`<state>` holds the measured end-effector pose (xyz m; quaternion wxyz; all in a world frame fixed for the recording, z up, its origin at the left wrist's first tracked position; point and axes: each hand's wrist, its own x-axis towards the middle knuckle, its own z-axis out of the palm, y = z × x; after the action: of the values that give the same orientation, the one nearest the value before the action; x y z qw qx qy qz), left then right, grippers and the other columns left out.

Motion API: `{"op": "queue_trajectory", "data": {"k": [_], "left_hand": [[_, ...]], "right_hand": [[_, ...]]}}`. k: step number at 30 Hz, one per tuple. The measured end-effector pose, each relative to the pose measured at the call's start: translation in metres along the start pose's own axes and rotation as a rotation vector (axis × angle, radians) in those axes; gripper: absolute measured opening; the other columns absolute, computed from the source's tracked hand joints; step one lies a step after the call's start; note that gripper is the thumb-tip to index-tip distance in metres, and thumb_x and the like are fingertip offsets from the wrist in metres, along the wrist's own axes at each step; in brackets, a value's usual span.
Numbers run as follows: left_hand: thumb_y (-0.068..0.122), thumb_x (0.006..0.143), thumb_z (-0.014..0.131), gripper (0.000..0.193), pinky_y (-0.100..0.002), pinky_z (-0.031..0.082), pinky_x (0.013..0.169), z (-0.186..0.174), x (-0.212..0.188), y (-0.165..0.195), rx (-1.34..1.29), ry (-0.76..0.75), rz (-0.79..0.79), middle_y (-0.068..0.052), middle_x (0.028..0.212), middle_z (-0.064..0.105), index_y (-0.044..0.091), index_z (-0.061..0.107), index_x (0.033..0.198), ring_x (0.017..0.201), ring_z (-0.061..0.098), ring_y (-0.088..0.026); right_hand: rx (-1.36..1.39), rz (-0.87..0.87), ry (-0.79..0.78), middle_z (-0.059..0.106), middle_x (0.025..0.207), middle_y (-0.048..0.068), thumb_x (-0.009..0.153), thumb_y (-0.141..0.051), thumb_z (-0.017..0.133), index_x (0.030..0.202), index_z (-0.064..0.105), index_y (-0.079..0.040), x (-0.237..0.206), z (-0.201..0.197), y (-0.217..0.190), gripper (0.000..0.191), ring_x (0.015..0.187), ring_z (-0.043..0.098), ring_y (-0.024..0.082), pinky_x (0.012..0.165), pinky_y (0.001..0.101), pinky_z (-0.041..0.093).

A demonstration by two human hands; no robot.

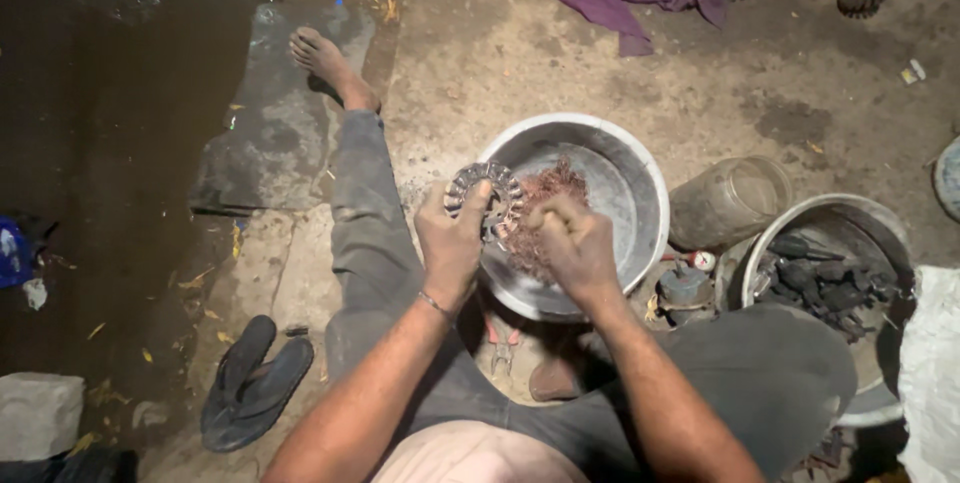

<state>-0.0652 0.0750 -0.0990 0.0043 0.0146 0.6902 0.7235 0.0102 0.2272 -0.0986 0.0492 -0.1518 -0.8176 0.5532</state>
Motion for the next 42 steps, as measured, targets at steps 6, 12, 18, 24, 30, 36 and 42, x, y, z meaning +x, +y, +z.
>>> {"op": "queue_trajectory", "data": {"k": [6,12,18,24,30,36,42], "left_hand": [[0.014,0.091,0.075,0.020,-0.028,0.054,0.065,0.010,-0.010,0.009,-0.345,-0.044,-0.287,-0.004,0.088,0.072,-0.002,0.071,0.102,0.075,0.065,-0.011],[0.012,0.093,0.074,0.022,-0.027,0.056,0.069,-0.004,-0.003,0.017,-0.348,-0.009,-0.178,-0.006,0.093,0.072,-0.004,0.069,0.108,0.080,0.066,-0.011],[0.012,0.093,0.073,0.021,-0.028,0.056,0.065,-0.015,0.000,0.006,-0.391,0.016,-0.237,-0.007,0.089,0.071,-0.002,0.067,0.107,0.075,0.066,-0.013],[0.013,0.096,0.077,0.020,-0.026,0.053,0.063,-0.011,0.000,-0.004,-0.220,0.049,-0.107,-0.006,0.089,0.070,-0.003,0.068,0.104,0.075,0.062,-0.009],[0.017,0.095,0.074,0.019,-0.026,0.052,0.059,-0.008,0.002,0.001,-0.214,-0.027,-0.116,-0.004,0.082,0.072,-0.001,0.068,0.100,0.068,0.064,-0.009],[0.017,0.093,0.075,0.020,-0.027,0.041,0.044,-0.009,0.003,0.016,-0.438,-0.082,-0.427,-0.007,0.078,0.071,-0.001,0.070,0.100,0.057,0.059,-0.013],[0.025,0.093,0.079,0.027,-0.029,0.055,0.064,-0.026,0.006,-0.012,0.098,-0.017,0.094,-0.006,0.085,0.075,0.000,0.073,0.098,0.071,0.068,-0.012]], "right_hand": [[-0.335,-0.108,0.046,0.070,0.078,0.021,0.083,-0.011,0.056,0.088,0.070,-0.002,0.006,0.014,0.015,0.018,0.069,0.069,0.036,0.069,0.0453,0.055],[-0.491,-0.067,-0.077,0.069,0.079,0.021,0.085,-0.016,0.059,0.089,0.068,-0.001,0.005,0.030,0.012,0.018,0.076,0.068,0.040,0.075,0.0495,0.054],[-0.055,-0.303,-0.100,0.069,0.096,0.015,0.086,-0.017,0.059,0.110,0.066,0.003,0.002,0.024,0.007,0.031,0.088,0.069,0.028,0.079,0.0427,0.054],[0.061,-0.023,-0.145,0.073,0.085,0.008,0.094,-0.015,0.053,0.094,0.070,-0.001,-0.003,0.035,0.019,0.022,0.080,0.068,0.018,0.075,0.0341,0.055],[-0.038,-0.172,-0.009,0.073,0.076,0.005,0.090,-0.012,0.057,0.091,0.072,-0.002,-0.011,0.019,0.003,0.018,0.067,0.068,0.015,0.062,0.0302,0.054],[-0.120,0.134,-0.004,0.071,0.069,0.010,0.091,-0.016,0.057,0.088,0.071,-0.004,-0.009,0.005,-0.017,0.019,0.057,0.069,0.018,0.053,0.0347,0.054],[-0.208,-0.353,-0.013,0.072,0.081,0.013,0.091,-0.015,0.062,0.093,0.072,-0.003,-0.019,0.005,0.004,0.015,0.074,0.070,0.019,0.066,0.0356,0.054]]}}
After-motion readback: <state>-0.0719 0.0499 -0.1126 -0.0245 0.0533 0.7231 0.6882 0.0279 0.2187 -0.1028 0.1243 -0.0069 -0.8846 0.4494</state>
